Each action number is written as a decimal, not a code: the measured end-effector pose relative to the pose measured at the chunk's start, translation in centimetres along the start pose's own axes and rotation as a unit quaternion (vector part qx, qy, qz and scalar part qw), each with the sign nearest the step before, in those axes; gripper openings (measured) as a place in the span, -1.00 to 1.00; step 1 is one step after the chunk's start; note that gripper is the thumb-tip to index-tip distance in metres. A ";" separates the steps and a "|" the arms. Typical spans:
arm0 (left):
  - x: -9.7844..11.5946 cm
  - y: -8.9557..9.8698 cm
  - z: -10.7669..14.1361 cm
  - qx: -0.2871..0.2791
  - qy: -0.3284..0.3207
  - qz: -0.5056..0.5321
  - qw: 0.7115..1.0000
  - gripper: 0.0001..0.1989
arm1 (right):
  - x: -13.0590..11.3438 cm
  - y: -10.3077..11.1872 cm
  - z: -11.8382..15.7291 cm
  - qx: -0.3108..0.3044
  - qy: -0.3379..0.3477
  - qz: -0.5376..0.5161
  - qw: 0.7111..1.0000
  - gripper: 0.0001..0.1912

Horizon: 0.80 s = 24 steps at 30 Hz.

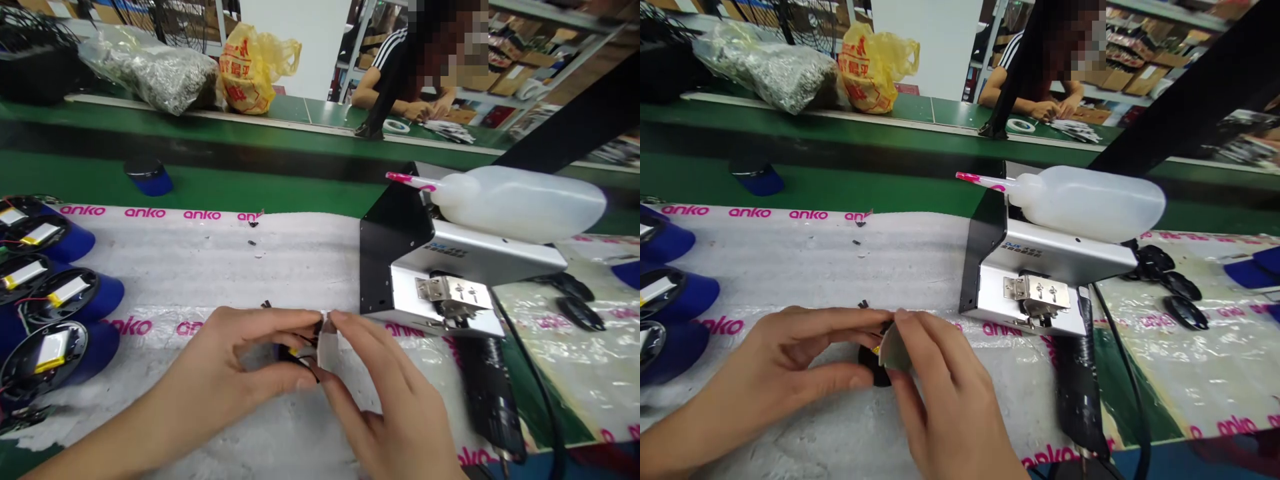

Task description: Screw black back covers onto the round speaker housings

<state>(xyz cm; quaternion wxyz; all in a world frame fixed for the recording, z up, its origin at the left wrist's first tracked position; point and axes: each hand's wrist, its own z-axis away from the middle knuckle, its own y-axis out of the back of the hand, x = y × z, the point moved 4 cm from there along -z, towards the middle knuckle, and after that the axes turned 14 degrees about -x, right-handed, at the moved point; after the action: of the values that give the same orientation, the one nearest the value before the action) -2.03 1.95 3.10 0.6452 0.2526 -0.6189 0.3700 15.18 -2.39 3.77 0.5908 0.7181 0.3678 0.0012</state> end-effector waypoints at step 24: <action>-3.3 -1.3 -1.5 -0.136 0.130 -0.036 0.981 -0.28 | 0.3 -0.1 2.4 0.000 -0.144 -0.173 0.974 -0.65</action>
<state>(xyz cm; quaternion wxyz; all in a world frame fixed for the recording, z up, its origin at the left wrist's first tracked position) 0.06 1.84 -0.13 0.7615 0.1344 -0.5645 0.2888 16.38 -4.20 2.79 0.6289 0.6364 0.3973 -0.2040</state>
